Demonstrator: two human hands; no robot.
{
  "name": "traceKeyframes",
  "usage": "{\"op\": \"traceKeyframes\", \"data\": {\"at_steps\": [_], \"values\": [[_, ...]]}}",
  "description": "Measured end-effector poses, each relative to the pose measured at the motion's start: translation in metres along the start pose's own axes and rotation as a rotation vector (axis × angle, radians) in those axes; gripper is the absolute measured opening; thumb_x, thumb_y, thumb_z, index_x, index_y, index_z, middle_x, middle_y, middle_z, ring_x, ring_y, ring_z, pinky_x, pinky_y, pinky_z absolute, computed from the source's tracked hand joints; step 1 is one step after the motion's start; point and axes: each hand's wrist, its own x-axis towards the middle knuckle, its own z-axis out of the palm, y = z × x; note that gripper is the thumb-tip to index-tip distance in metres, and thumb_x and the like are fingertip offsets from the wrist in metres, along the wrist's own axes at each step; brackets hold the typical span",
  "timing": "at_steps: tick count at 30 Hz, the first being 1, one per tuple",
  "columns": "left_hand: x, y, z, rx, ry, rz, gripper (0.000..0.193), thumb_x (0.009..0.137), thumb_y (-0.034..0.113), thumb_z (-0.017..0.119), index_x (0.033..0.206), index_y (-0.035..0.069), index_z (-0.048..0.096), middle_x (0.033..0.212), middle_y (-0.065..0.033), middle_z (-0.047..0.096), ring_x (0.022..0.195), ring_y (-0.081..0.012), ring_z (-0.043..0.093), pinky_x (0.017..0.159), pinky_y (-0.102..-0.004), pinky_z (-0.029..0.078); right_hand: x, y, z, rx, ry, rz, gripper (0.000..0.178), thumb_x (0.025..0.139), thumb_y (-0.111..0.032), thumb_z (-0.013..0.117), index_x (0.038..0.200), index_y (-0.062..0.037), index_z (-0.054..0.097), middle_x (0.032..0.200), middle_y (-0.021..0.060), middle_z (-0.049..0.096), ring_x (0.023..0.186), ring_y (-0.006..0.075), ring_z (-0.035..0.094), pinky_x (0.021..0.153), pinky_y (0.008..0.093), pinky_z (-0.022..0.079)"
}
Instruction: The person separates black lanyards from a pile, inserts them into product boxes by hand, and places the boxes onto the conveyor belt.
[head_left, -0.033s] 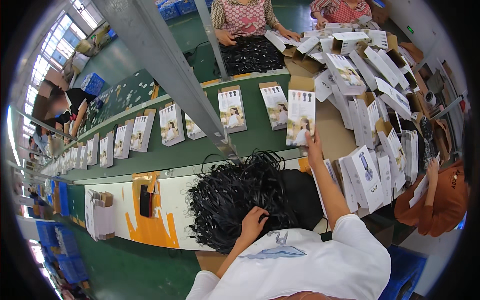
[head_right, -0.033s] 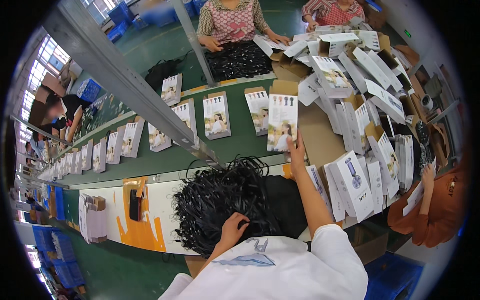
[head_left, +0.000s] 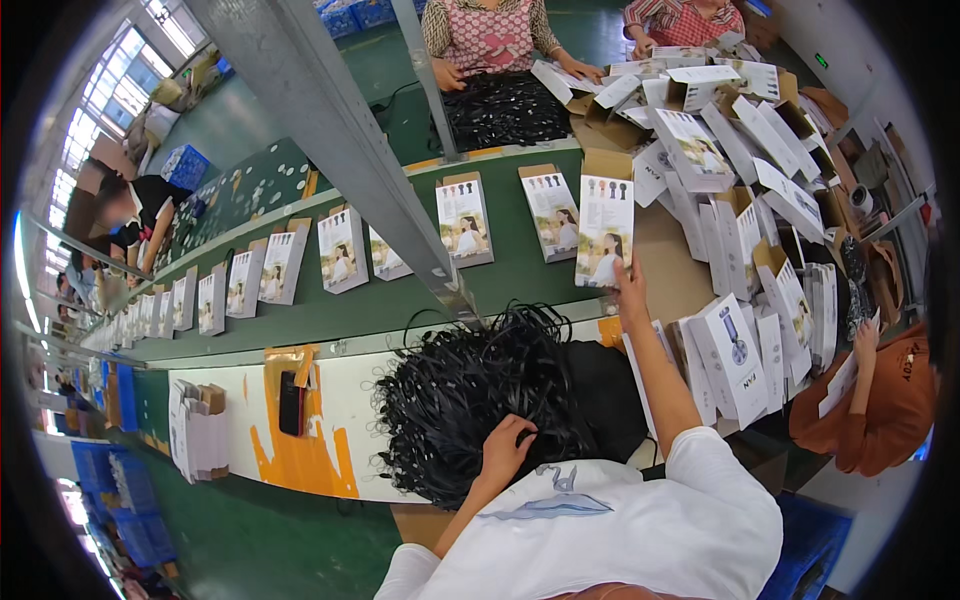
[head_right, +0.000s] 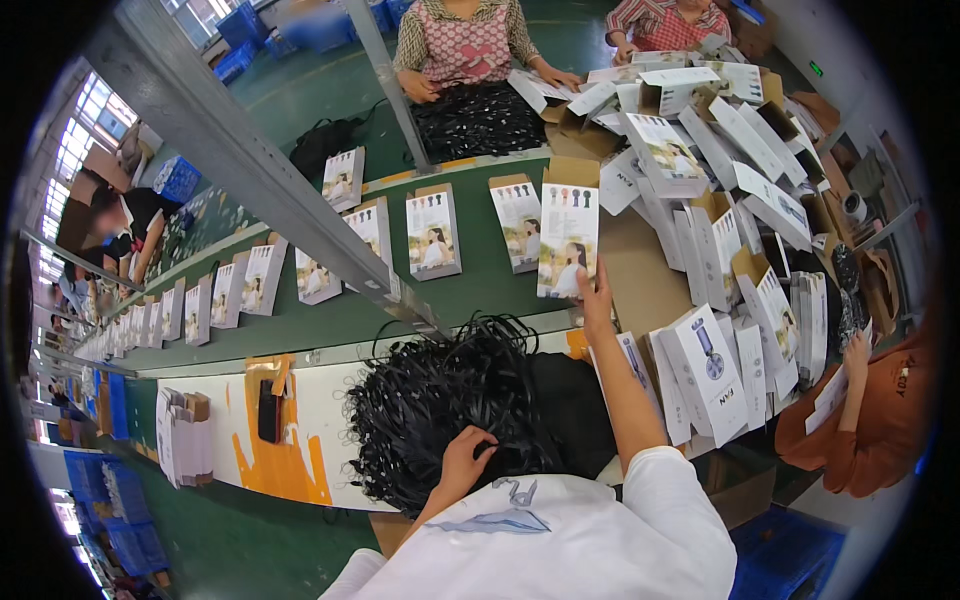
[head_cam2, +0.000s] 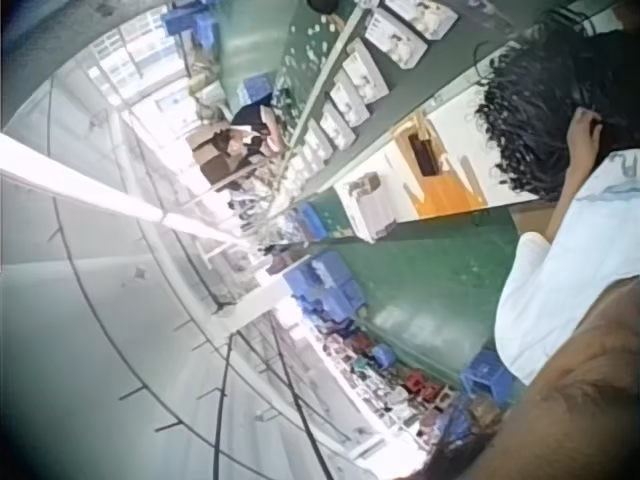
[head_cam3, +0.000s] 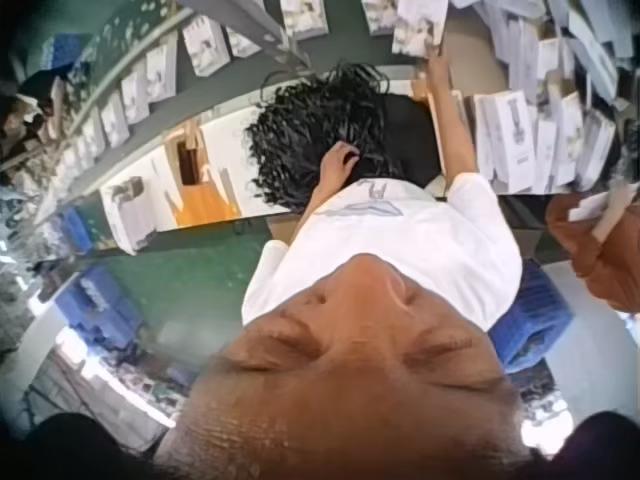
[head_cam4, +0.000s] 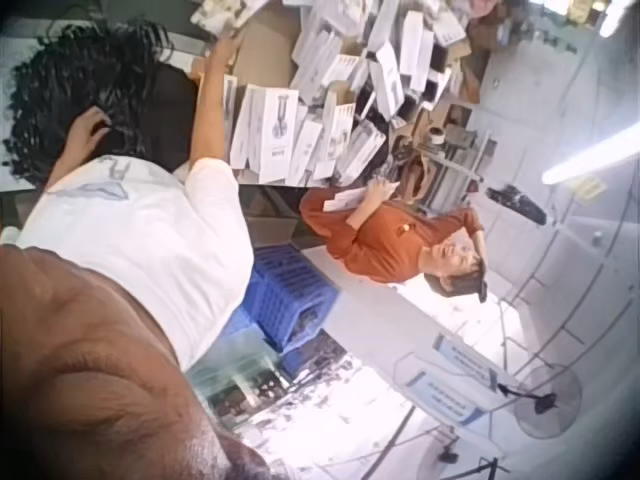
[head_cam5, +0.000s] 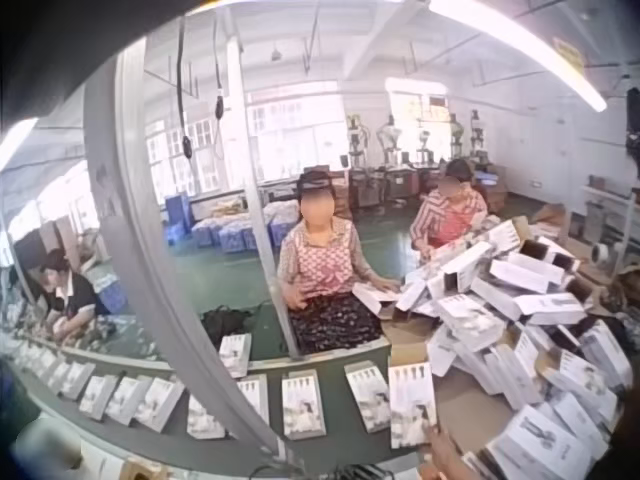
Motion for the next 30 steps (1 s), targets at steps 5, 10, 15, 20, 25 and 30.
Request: {"op": "traceKeyframes", "data": {"at_steps": [5,10,15,20,25,30], "values": [[0.011,0.003,-0.019,-0.074,0.092,0.02,0.012,0.076,0.007,0.062,0.088,0.006,0.064,0.084,-0.0075,0.061,0.078,-0.0268,0.059,0.066,-0.0303,0.046,0.059,0.004,-0.01,-0.165,-0.06,-0.097,0.068,0.081,-0.034,0.063,0.138,-0.017,0.03,0.122,0.0037,0.05,0.092,0.0131,0.054,0.067,0.0285,0.048],[0.028,0.01,-0.032,-0.132,0.118,0.035,0.015,0.078,0.001,0.058,0.091,0.004,0.064,0.079,-0.0085,0.065,0.075,-0.0257,0.062,0.067,-0.0285,0.047,0.099,-0.001,-0.006,-0.278,-0.129,-0.043,0.068,0.081,-0.04,0.062,0.138,-0.0186,0.031,0.124,0.0034,0.048,0.097,0.0143,0.052,0.071,0.0303,0.048],[0.044,0.015,-0.028,-0.186,0.081,0.008,0.016,0.08,0.002,0.055,0.094,0.007,0.063,0.078,-0.0065,0.066,0.071,-0.024,0.062,0.063,-0.0295,0.048,0.138,0.016,-0.005,-0.207,-0.186,0.084,0.066,0.082,-0.049,0.056,0.136,-0.0212,0.031,0.127,0.001,0.042,0.111,0.018,0.042,0.08,0.0401,0.044],[0.044,0.006,-0.027,-0.212,0.093,-0.065,0.016,0.081,0.004,0.055,0.095,0.006,0.062,0.079,-0.0071,0.066,0.071,-0.0243,0.062,0.063,-0.029,0.048,0.173,0.004,-0.019,-0.09,-0.056,0.063,0.054,0.083,-0.045,0.056,0.128,-0.0201,0.038,0.121,0.0011,0.046,0.104,0.0183,0.046,0.079,0.0402,0.043],[0.053,-0.003,-0.024,-0.19,0.081,-0.061,0.016,0.081,0.003,0.055,0.095,0.005,0.062,0.079,-0.0073,0.067,0.069,-0.021,0.063,0.06,-0.0268,0.047,0.198,-0.031,-0.061,-0.207,-0.124,0.056,0.055,0.081,-0.046,0.059,0.127,-0.0208,0.043,0.112,-0.0015,0.053,0.094,0.0147,0.05,0.075,0.0335,0.044],[0.058,-0.006,-0.023,-0.21,0.087,-0.095,0.015,0.082,0.003,0.055,0.095,0.004,0.062,0.079,-0.0074,0.067,0.065,-0.0157,0.063,0.057,-0.0238,0.045,0.175,-0.023,-0.025,-0.005,-0.258,0.177,0.048,0.082,-0.045,0.057,0.121,-0.0174,0.047,0.11,0.0002,0.055,0.097,0.0139,0.05,0.074,0.0343,0.045]]}}
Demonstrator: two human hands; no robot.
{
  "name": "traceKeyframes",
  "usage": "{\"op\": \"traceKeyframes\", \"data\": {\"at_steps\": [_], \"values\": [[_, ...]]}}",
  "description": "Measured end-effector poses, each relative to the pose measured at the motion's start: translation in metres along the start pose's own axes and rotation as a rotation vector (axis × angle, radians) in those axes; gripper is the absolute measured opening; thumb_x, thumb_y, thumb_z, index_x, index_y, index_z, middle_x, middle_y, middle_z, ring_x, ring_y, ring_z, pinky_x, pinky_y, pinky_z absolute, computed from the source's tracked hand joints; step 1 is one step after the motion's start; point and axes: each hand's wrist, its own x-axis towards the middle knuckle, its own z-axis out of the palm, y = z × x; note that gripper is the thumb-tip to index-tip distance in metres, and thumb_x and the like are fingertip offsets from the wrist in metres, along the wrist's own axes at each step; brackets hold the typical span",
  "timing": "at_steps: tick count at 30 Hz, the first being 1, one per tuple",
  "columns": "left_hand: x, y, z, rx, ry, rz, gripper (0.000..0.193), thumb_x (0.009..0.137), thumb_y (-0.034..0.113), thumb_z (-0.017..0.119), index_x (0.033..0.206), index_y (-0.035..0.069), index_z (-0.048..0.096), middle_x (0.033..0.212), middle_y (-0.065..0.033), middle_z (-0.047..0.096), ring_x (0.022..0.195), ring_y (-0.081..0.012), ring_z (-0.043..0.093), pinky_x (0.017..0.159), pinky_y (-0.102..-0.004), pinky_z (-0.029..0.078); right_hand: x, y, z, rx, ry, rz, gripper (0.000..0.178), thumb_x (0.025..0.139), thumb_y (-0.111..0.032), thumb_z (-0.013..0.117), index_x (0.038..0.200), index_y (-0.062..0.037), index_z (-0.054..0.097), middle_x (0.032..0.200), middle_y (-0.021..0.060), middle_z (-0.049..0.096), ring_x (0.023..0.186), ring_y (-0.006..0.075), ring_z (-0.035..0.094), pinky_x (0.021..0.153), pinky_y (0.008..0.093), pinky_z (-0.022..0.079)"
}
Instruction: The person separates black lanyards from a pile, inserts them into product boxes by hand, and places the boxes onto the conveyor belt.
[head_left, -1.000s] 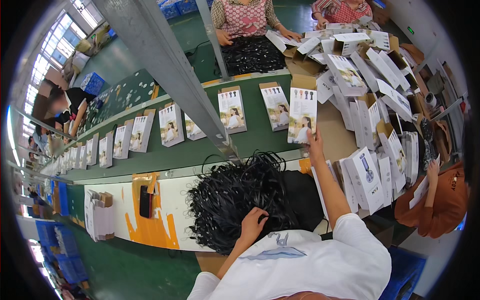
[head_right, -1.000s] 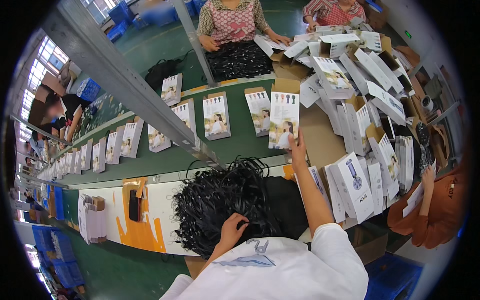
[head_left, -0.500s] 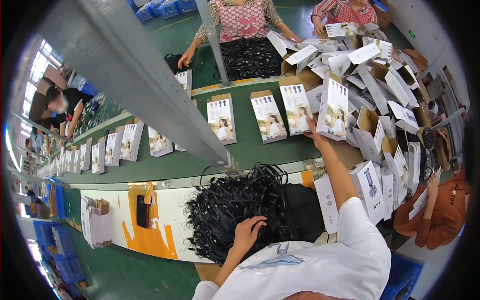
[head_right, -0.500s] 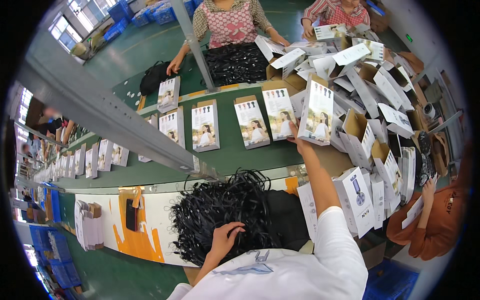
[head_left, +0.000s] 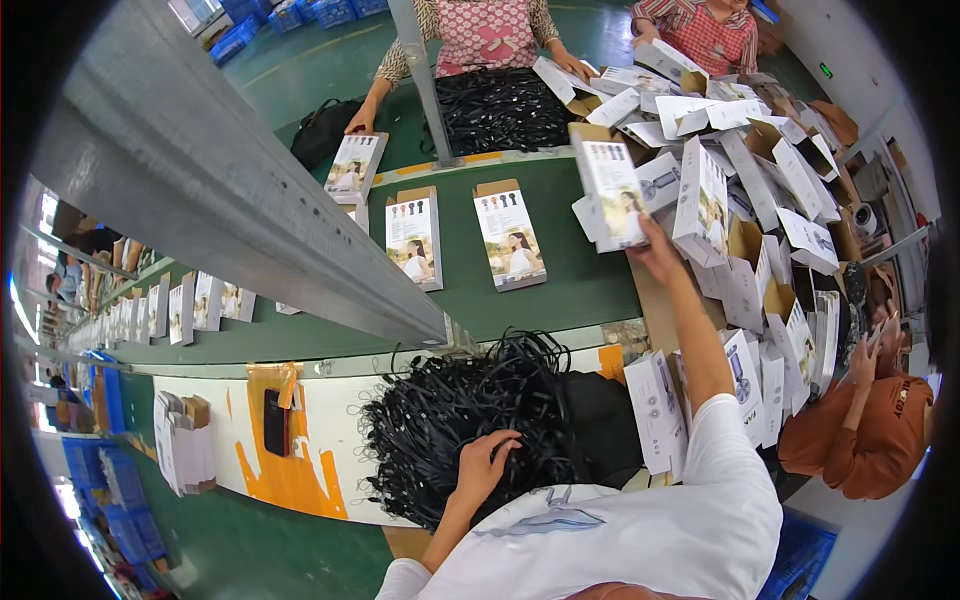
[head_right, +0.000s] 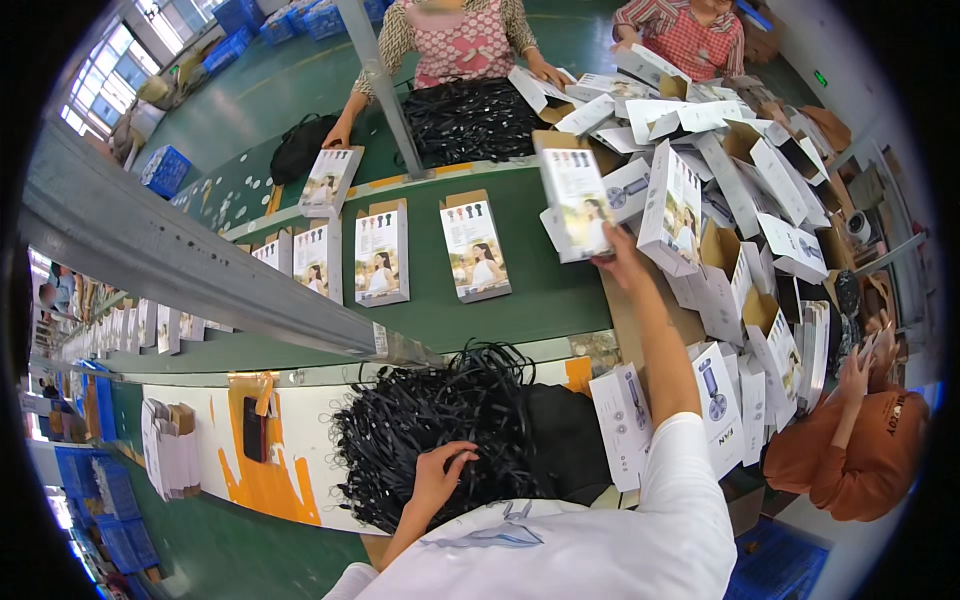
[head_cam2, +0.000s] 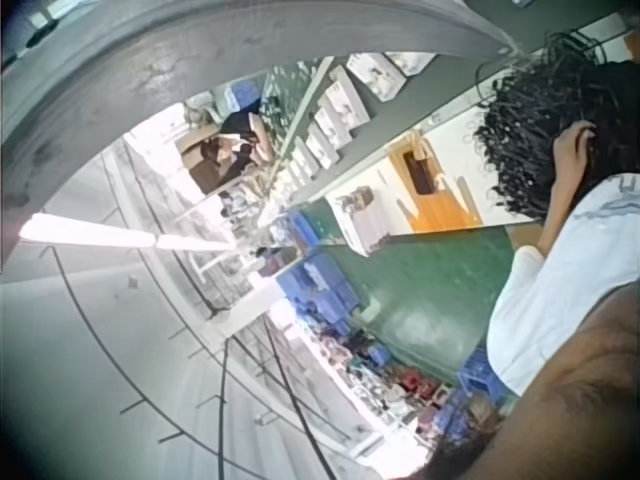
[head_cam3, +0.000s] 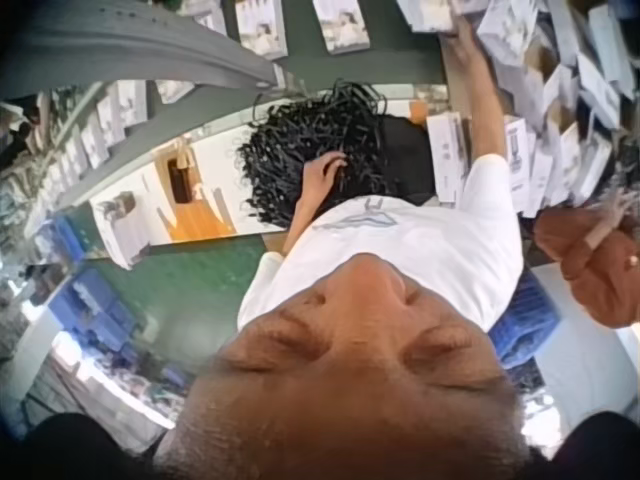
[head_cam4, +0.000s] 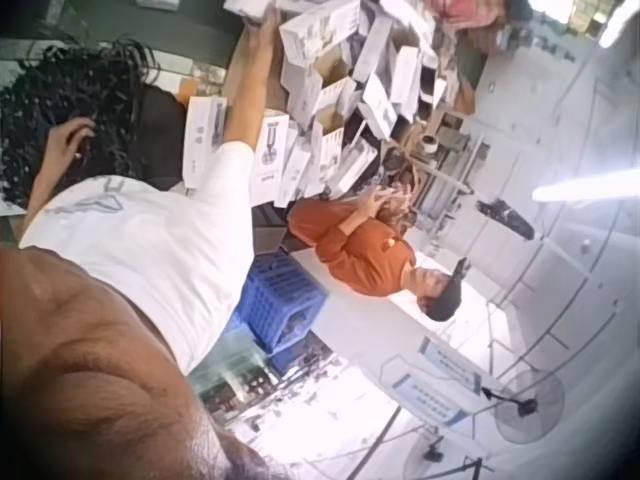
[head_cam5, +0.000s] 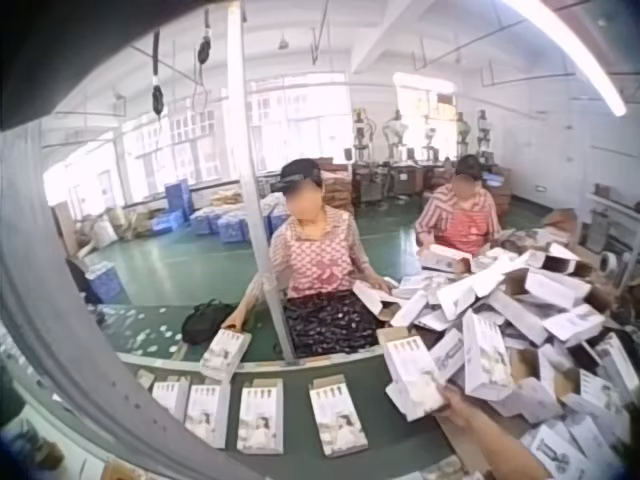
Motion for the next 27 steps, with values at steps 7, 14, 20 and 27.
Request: {"op": "traceKeyframes", "data": {"at_steps": [7,14,20,27], "values": [[0.0,0.042,-0.008,-0.084,-0.05,0.028,0.016,0.084,0.005,0.054,0.097,0.004,0.062,0.081,-0.0081,0.066,0.074,-0.0225,0.064,0.066,-0.0275,0.048,0.01,0.048,0.065,-0.171,0.014,0.034,0.054,0.085,-0.041,0.055,0.129,-0.0125,0.041,0.111,0.0034,0.055,0.101,0.0185,0.051,0.074,0.0404,0.047],[-0.025,0.087,-0.017,-0.307,-0.164,0.048,0.017,0.088,0.004,0.047,0.094,-0.005,0.06,0.083,-0.0112,0.066,0.073,-0.0159,0.063,0.067,-0.0248,0.049,-0.046,0.038,0.065,-1.293,0.095,-0.555,0.047,0.085,-0.032,0.052,0.116,0.0018,0.047,0.11,0.0224,0.054,0.102,0.0367,0.05,0.083,0.0424,0.044],[-0.051,0.153,-0.037,-0.632,-0.309,0.344,0.016,0.087,0.005,0.048,0.086,-0.004,0.062,0.077,-0.0112,0.065,0.063,-0.0147,0.06,0.058,-0.0231,0.048,-0.278,-0.027,0.136,-0.474,-1.036,-0.468,0.04,0.09,-0.032,0.048,0.119,-0.0049,0.051,0.114,0.011,0.056,0.11,0.0227,0.05,0.093,0.0337,0.039],[-0.091,0.204,-0.078,-0.877,-0.186,1.192,0.005,0.081,0.004,0.056,0.076,0.005,0.058,0.057,-0.0116,0.062,0.038,-0.0141,0.052,0.033,-0.0224,0.031,-0.379,-0.066,0.104,-0.327,-1.098,-0.506,0.026,0.09,-0.024,0.051,0.078,-0.0015,0.059,0.069,0.0048,0.058,0.061,0.0161,0.055,0.053,0.0269,0.04]]}}
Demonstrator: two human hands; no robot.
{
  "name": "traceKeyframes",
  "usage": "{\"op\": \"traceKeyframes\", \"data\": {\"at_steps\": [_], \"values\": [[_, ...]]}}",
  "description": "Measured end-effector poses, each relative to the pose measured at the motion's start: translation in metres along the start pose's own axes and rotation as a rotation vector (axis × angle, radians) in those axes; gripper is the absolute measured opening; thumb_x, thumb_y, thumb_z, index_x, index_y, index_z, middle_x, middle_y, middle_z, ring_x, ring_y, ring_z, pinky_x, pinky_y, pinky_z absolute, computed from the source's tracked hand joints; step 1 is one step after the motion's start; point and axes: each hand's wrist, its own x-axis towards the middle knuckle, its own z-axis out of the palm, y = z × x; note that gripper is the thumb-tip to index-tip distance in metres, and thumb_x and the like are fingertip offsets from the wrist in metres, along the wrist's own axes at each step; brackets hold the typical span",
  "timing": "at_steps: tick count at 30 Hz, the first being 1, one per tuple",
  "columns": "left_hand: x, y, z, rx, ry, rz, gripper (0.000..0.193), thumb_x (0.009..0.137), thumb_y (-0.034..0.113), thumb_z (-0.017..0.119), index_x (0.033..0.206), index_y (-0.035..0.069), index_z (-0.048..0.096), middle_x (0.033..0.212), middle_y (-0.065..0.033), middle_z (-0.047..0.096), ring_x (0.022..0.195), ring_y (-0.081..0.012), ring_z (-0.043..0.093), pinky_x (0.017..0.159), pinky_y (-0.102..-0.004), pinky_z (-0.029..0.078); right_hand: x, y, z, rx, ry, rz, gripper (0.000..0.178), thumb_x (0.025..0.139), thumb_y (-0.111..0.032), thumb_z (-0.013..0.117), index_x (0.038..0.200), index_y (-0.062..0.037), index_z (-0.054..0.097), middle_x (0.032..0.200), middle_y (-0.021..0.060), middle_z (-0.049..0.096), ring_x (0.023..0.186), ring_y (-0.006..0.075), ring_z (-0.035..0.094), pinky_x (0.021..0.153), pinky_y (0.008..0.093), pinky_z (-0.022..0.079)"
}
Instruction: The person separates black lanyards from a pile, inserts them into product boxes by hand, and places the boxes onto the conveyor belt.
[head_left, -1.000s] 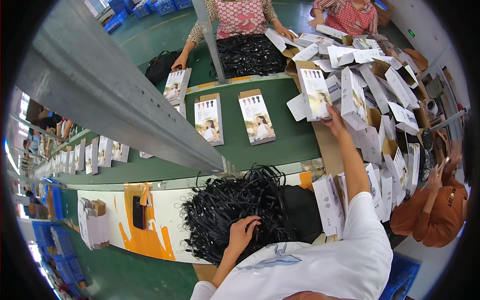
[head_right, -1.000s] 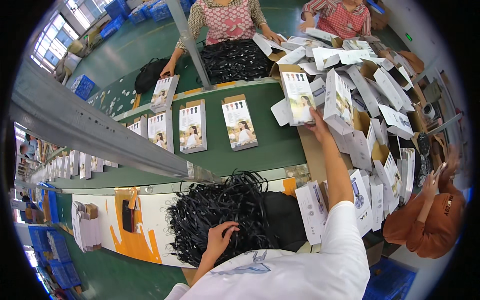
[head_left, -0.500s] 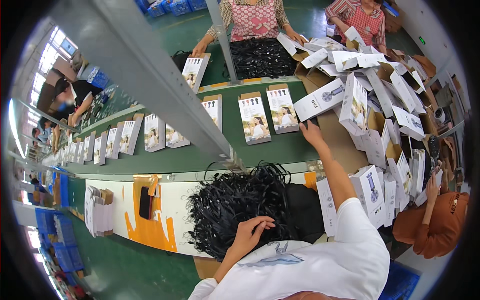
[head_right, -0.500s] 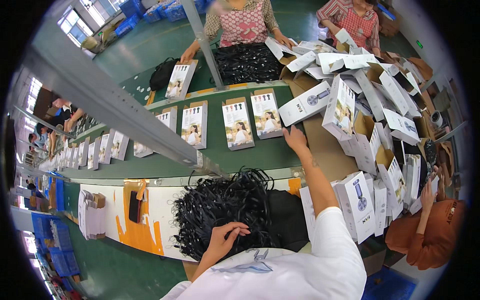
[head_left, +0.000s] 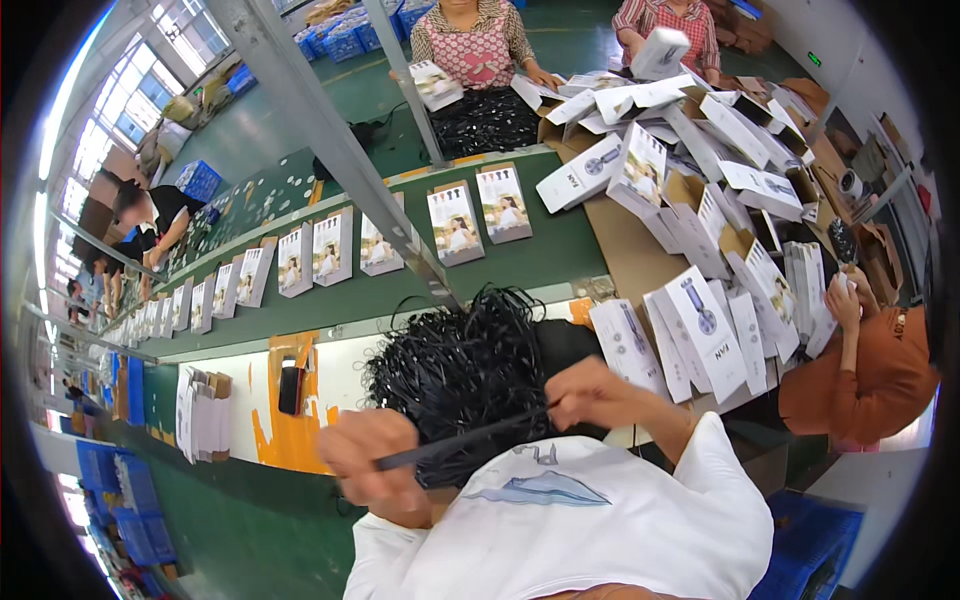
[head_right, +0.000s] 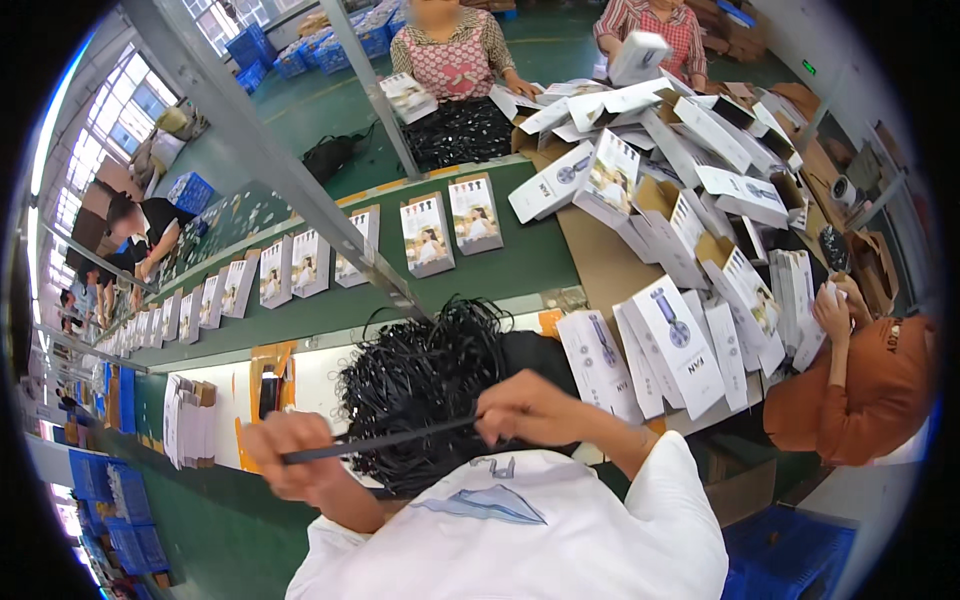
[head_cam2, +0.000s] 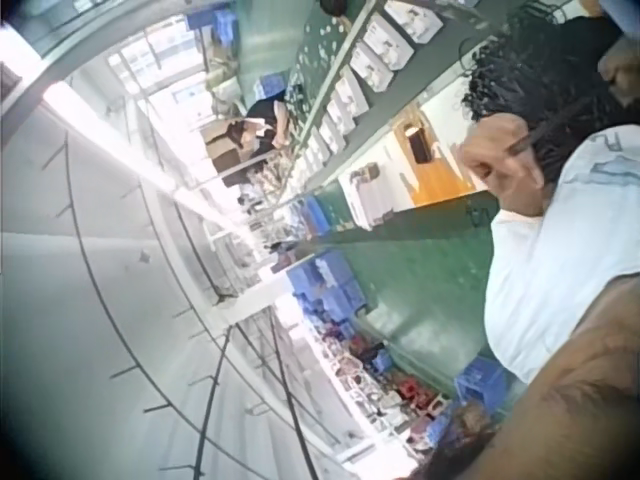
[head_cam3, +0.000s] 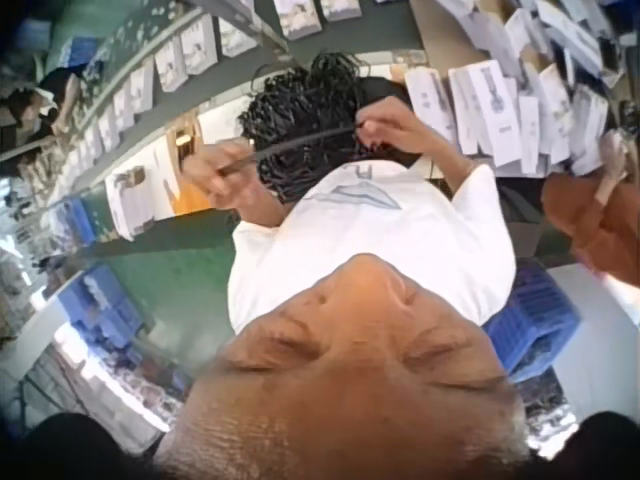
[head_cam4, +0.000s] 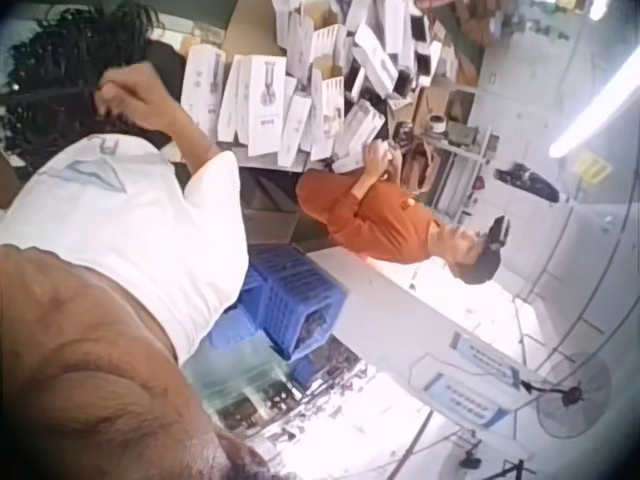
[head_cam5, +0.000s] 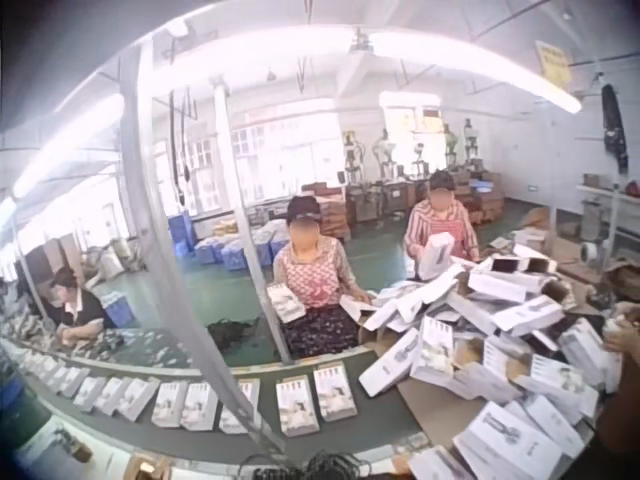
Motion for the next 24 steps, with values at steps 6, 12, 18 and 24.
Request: {"op": "traceKeyframes", "data": {"at_steps": [6,12,18,24], "values": [[-0.007,-0.004,0.061,0.243,0.136,-0.417,0.023,0.082,0.003,0.058,0.101,-0.006,0.048,0.067,-0.0097,0.056,0.05,-0.0148,0.056,0.043,-0.0231,0.043,0.002,-0.057,0.006,-0.396,0.104,-0.137,0.083,0.074,-0.045,0.066,0.131,0.0033,0.028,0.129,0.0187,0.039,0.121,0.0307,0.037,0.1,0.0364,0.028],[-0.015,-0.012,0.09,0.303,0.112,-0.444,0.03,0.08,0.015,0.064,0.096,-0.004,0.046,0.068,-0.0091,0.055,0.056,-0.0146,0.053,0.054,-0.0253,0.044,-0.012,-0.045,0.058,0.464,-0.239,0.324,0.047,0.082,-0.02,0.062,0.12,-0.0009,0.045,0.093,0.0078,0.059,0.081,0.0138,0.057,0.071,0.0248,0.046],[-0.04,0.027,0.049,0.563,0.275,-0.291,0.018,0.079,0.004,0.06,0.093,0.0,0.05,0.063,-0.0053,0.053,0.049,-0.0095,0.047,0.05,-0.0207,0.039,-0.08,-0.008,0.041,0.338,0.164,0.139,0.026,0.091,-0.028,0.05,0.083,-0.0032,0.053,0.08,0.0012,0.049,0.07,0.0087,0.043,0.066,0.0216,0.038],[-0.101,-0.045,0.032,0.63,0.207,-0.9,0.03,0.078,-0.003,0.055,0.107,0.002,0.052,0.084,-0.004,0.056,0.066,-0.0076,0.053,0.057,-0.0186,0.046,-0.085,-0.034,0.031,0.298,0.576,-0.282,0.033,0.092,-0.032,0.046,0.076,-0.0045,0.051,0.096,0.0154,0.055,0.099,0.0202,0.05,0.089,0.0289,0.036]]}}
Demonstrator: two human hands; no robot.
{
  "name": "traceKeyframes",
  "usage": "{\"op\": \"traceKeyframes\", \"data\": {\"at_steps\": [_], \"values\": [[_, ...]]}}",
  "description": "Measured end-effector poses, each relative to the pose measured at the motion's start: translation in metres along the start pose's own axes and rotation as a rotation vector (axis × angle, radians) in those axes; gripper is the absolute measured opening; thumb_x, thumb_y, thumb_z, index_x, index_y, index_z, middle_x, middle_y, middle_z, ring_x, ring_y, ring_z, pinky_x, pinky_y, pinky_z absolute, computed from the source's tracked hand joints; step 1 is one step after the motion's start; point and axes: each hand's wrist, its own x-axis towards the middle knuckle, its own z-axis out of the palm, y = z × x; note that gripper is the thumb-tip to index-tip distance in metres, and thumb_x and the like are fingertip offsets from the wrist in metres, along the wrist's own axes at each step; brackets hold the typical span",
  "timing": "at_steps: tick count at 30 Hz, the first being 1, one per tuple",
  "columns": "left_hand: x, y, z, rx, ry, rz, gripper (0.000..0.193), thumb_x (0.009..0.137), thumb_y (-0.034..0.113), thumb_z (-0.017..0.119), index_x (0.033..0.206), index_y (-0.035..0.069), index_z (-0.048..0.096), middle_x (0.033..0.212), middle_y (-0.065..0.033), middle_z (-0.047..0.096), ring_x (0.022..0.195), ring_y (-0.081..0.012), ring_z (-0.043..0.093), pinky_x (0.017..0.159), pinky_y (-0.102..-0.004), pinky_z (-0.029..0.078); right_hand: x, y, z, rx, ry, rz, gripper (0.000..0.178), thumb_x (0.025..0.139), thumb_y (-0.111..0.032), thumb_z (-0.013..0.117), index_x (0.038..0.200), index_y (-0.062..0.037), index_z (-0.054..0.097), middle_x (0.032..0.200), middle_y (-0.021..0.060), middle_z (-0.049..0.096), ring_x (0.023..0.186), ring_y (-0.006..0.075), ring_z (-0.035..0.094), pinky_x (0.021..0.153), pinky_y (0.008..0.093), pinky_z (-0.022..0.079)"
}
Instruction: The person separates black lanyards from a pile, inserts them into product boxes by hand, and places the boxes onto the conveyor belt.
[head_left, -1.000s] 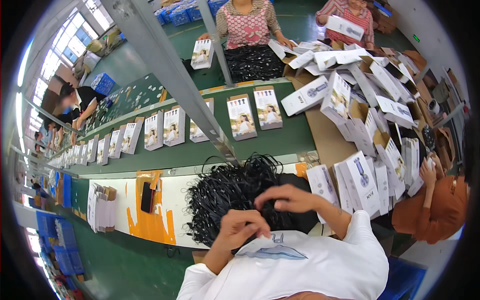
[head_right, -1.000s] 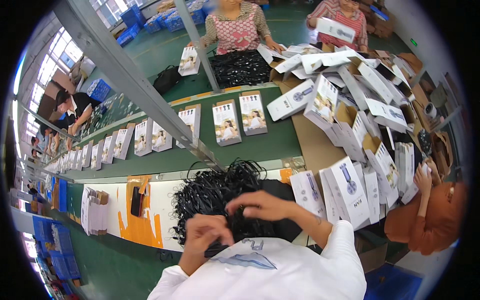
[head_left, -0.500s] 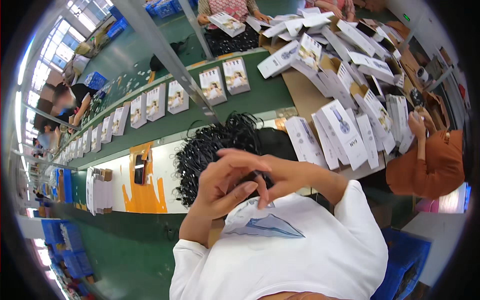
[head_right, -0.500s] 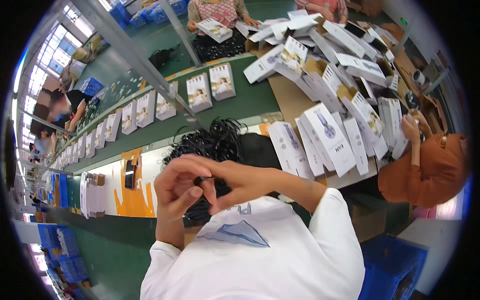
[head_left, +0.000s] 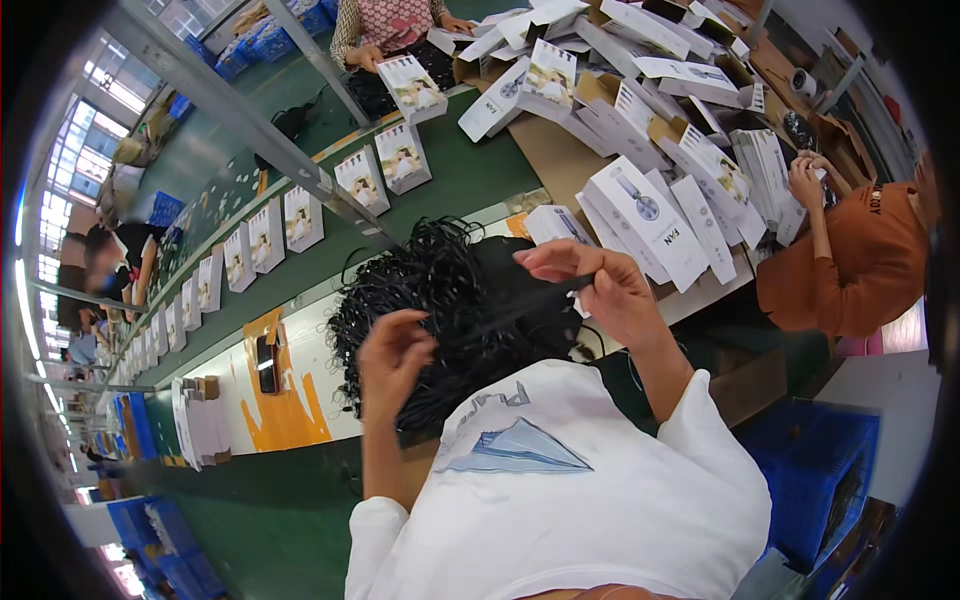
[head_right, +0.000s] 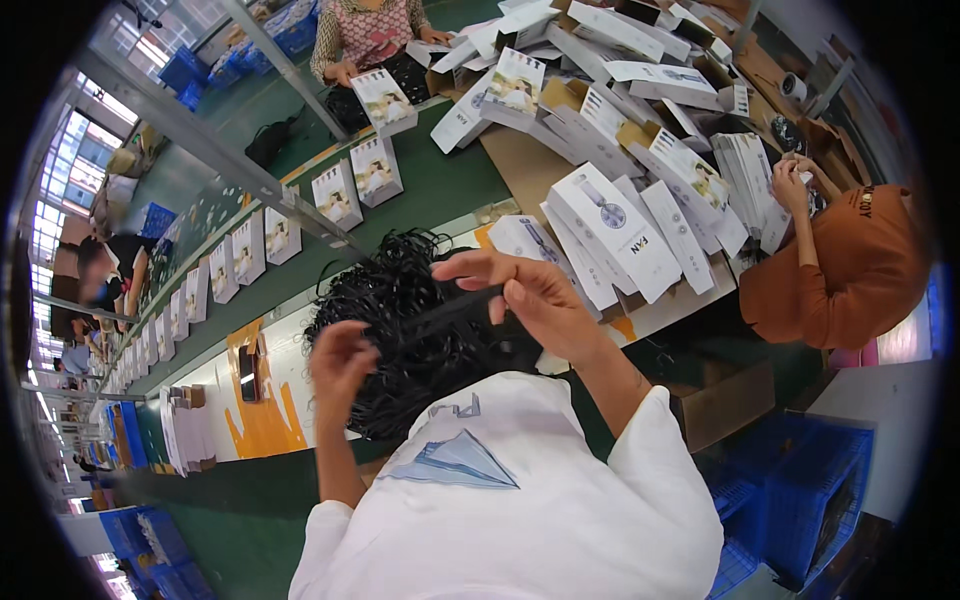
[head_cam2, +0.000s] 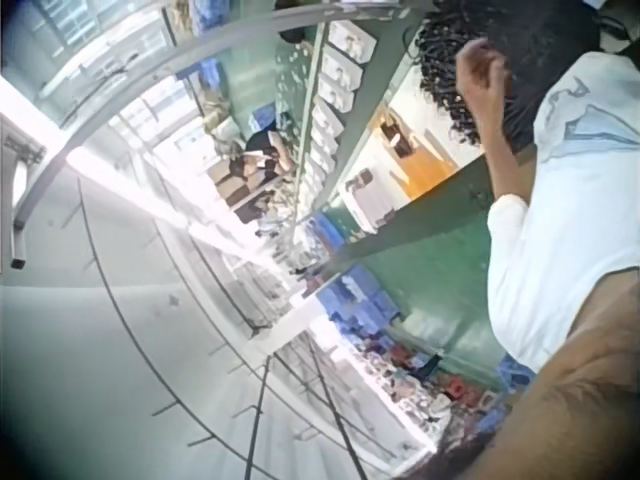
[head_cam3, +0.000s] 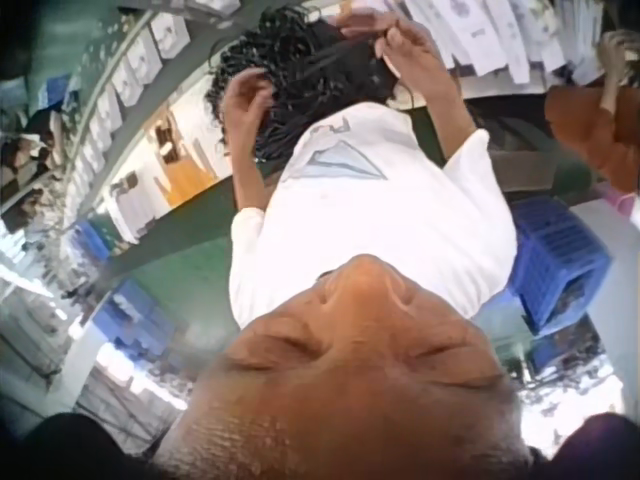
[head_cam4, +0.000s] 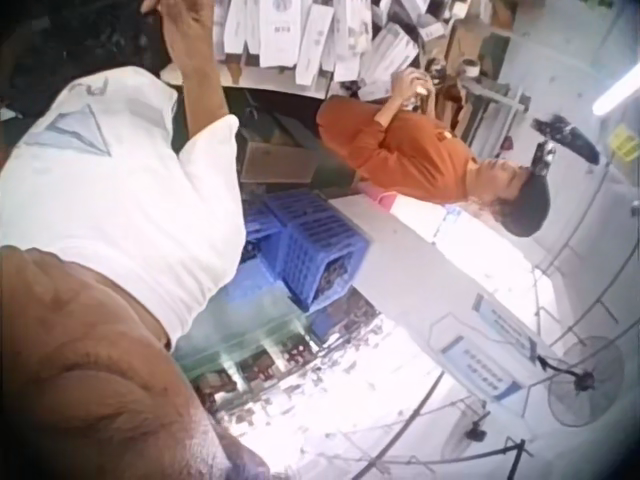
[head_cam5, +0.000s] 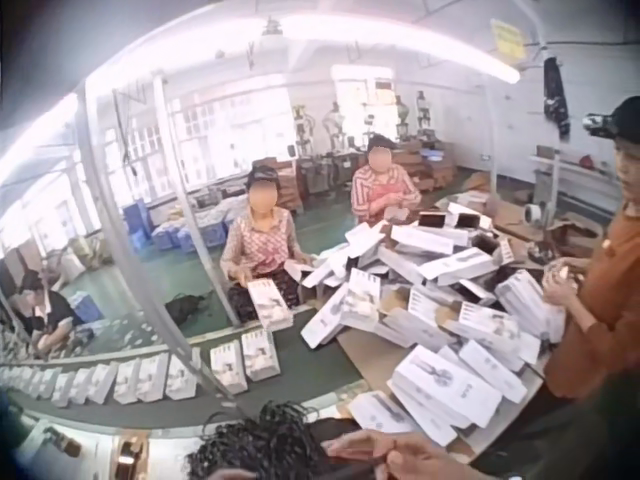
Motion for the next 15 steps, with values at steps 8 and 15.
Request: {"op": "traceKeyframes", "data": {"at_steps": [8,15], "values": [[-0.012,-0.072,0.09,-0.259,-0.342,-0.32,0.036,0.081,0.002,0.054,0.116,0.003,0.045,0.096,-0.0056,0.055,0.083,-0.0112,0.055,0.067,-0.0225,0.047,-0.001,0.029,0.04,0.559,-0.133,0.36,0.02,0.091,-0.017,0.05,0.101,0.0003,0.056,0.075,0.0049,0.051,0.061,0.0053,0.045,0.056,0.0193,0.041],[-0.003,-0.036,0.069,-0.378,-0.519,-0.38,0.017,0.088,0.008,0.051,0.103,0.0,0.053,0.084,-0.0057,0.058,0.068,-0.0096,0.053,0.058,-0.018,0.039,-0.028,0.053,-0.002,-0.907,-0.07,0.133,0.034,0.084,-0.029,0.058,0.101,0.0003,0.06,0.084,0.0127,0.059,0.081,0.0272,0.061,0.066,0.0317,0.047]]}}
